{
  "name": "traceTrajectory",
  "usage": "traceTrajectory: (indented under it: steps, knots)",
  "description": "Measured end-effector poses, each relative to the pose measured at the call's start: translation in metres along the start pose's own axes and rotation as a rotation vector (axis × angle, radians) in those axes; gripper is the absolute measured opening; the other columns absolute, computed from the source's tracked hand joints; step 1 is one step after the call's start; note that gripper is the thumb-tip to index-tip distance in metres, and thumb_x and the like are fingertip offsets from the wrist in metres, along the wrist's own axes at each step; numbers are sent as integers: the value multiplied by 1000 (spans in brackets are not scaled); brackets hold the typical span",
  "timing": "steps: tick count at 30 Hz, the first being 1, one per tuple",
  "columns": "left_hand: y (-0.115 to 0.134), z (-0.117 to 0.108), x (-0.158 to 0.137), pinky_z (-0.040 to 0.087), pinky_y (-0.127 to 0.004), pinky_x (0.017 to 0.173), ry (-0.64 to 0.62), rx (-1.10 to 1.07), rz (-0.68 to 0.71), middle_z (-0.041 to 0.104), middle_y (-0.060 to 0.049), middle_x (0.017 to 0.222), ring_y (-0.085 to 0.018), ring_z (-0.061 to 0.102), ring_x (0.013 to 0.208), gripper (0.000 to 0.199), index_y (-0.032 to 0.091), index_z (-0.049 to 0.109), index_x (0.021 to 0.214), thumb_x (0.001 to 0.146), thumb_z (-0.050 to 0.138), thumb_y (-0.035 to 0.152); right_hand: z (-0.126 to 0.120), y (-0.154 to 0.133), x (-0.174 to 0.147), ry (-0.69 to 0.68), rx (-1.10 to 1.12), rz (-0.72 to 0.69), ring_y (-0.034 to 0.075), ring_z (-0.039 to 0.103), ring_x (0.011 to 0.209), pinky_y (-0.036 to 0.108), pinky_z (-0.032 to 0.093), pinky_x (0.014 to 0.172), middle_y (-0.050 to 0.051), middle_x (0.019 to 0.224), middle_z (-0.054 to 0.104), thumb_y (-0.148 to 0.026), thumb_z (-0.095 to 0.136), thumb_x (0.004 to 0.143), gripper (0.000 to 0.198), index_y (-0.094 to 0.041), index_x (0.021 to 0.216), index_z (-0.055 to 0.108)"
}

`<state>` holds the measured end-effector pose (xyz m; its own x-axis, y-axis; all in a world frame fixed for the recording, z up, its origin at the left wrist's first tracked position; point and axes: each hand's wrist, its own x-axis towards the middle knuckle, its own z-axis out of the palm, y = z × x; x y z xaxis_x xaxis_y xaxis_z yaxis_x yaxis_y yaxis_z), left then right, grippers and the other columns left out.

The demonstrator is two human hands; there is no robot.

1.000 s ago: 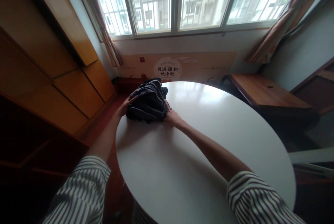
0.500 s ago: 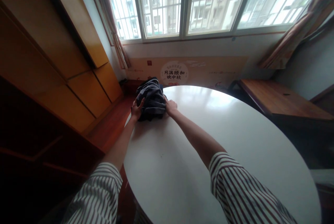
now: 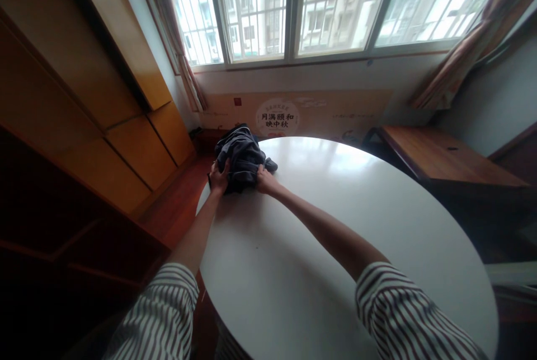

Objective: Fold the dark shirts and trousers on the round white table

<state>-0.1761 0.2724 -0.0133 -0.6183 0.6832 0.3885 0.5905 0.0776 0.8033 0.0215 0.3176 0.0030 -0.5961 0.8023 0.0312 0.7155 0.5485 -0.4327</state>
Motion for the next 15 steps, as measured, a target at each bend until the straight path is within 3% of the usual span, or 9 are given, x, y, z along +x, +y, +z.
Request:
traceTrajectory:
  steps: [4,9,12,15]
  knots:
    - [9,6,-9,39,-43,109,67,89,-42,57,-16,136,-32,54,128,54,18,58,131,93,51,56,-2,8,23,4,81,-33,36,56,122,42,46,100,29,133,55,-10,69,68,90,0,147,29]
    - [17,11,-14,33,-52,112,106,161,-17,56,-16,138,-35,45,136,40,23,61,125,94,54,47,-4,20,30,39,160,-95,37,46,134,45,39,109,31,147,42,-8,67,68,105,1,155,10]
    - [18,6,-11,34,-49,112,86,130,-62,56,-17,137,-35,46,135,47,20,61,126,93,52,53,-2,25,13,60,172,-129,38,42,137,51,37,110,33,148,39,-10,66,70,109,0,156,0]
    - [21,-5,4,40,-44,108,84,57,-141,60,-18,131,-33,54,127,59,16,59,127,94,42,61,-1,32,-28,124,174,-255,36,39,138,54,35,112,28,150,39,-16,63,78,101,-6,158,2]
